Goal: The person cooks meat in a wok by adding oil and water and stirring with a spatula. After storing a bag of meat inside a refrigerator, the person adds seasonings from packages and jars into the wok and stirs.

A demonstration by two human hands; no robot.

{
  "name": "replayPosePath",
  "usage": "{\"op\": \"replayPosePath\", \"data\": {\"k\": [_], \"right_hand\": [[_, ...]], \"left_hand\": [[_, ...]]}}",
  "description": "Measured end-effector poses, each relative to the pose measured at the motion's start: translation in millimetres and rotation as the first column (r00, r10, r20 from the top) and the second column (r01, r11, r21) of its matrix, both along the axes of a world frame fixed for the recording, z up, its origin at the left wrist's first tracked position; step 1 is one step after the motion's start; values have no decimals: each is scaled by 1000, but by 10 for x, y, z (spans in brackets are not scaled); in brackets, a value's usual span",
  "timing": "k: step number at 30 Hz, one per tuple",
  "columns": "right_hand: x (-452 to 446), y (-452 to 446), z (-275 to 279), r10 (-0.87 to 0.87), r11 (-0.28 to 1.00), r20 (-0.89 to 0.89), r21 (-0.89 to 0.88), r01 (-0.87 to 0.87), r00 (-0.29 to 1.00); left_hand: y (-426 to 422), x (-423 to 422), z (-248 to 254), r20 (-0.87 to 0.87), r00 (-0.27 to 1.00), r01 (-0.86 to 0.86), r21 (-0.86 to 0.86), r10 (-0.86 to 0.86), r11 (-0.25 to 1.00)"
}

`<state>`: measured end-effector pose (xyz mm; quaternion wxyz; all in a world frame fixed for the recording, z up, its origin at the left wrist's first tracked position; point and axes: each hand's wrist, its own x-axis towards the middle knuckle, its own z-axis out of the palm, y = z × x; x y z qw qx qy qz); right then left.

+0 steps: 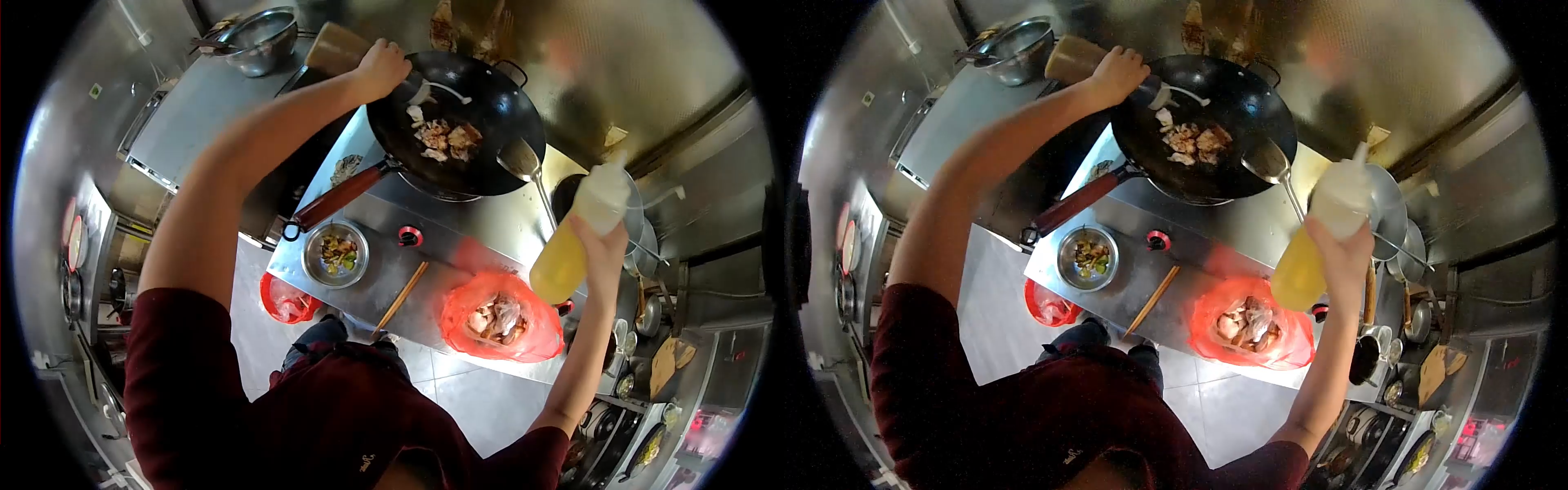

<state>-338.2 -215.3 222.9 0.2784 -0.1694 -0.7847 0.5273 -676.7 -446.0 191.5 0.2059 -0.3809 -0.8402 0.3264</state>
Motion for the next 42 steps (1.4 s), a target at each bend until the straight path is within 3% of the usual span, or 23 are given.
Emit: {"op": "replayPosePath", "data": {"k": [4, 6, 8, 10, 14, 17, 18, 19, 20, 21, 24, 25, 26, 28, 31, 32, 33, 35, 36, 38, 40, 41, 42], "right_hand": [[-86, -82, -51, -179, 984, -244, -46, 173, 953], [-215, -339, 193, -82, 989, -282, 92, 112, 956], [-509, -677, 385, -61, 997, -317, 23, 72, 946], [-908, -1049, 496, 19, 1000, -299, -1, -20, 954], [-1822, -2105, 585, 238, 962, -326, -49, -267, 915], [-2573, -3112, 285, 464, 857, -279, -101, -506, 841], [-2781, -3453, 181, 547, 783, -270, -170, -598, 793], [-3005, -3761, 49, 576, 729, -206, -308, -611, 791], [-3206, -4048, -67, 590, 752, -153, -256, -608, 793], [-3411, -4311, -206, 623, 741, -43, -290, -606, 781], [-4011, -5039, -768, 411, 906, -82, -76, -417, 908], [-4073, -5168, -835, 430, 896, -53, -98, -433, 901], [-4169, -5203, -916, 524, 852, -22, 21, -524, 851], [-4039, -5111, -740, 679, 733, 30, -83, -676, 733], [-3860, -4655, -823, 599, 704, 228, 307, -641, 767], [-3447, -4040, -508, 793, 512, 100, 424, -747, 601], [-3009, -3428, -294, 810, 436, 11, 657, -615, 587], [-2002, -2307, 3, 380, 657, 165, 644, -391, 910], [-1687, -1553, -278, 124, 683, 131, 707, -181, 984], [-756, -203, -663, -399, 708, 355, 705, 39, 846], [-68, 640, -1357, -552, 560, 351, 828, 24, 756], [108, 1011, -1788, -506, 459, 319, 886, -63, 801], [135, 1128, -1950, -448, 506, 414, 848, -157, 793]], "left_hand": [[-390, 137, 179, 397, 917, -159, 453, -39, 877], [-608, 47, 162, 617, 748, -382, 701, -244, 602], [-966, -55, 60, 439, 606, -430, 882, -664, 190], [-1432, 73, 168, 305, 642, -511, 854, -703, -97], [-2552, -13, 280, 150, 729, -467, 823, -668, -325], [-3361, -147, 89, 65, 797, -399, 803, -600, -443], [-3630, -222, -26, 176, 860, -392, 830, -480, -396], [-3814, -357, -220, 52, 954, -193, 859, -294, -474], [-3974, -300, -256, 53, 978, -132, 906, -202, -401], [-4155, -370, -390, 196, 975, -220, 893, -102, -392], [-4317, -400, -559, 105, 971, -209, 815, -216, -541], [-4429, -488, -606, -27, 982, -32, 952, -186, -305], [-4545, -586, -763, -59, 976, -49, 881, -212, -470], [-4738, -565, -887, 125, 974, -190, 904, -188, -382], [-4684, -56, -903, 302, 953, -279, 913, 33, -297], [-4607, 278, -881, 379, 909, -319, 899, 171, -299], [-4688, 587, -1037, 245, 970, -228, 890, -9, -394], [-4835, 1282, -1369, 222, 968, -163, 911, 117, -378], [-4916, 1613, -1652, 212, 975, -135, 814, 72, -565], [-5035, 2253, -2145, 427, 867, -87, 639, 258, -764], [-5173, 2743, -2671, 724, 650, -170, 436, 233, -884], [-4995, 2838, -2745, 747, 643, -162, 349, 170, -923], [-4800, 2923, -2848, 759, 642, -144, 257, 107, -956]]}}
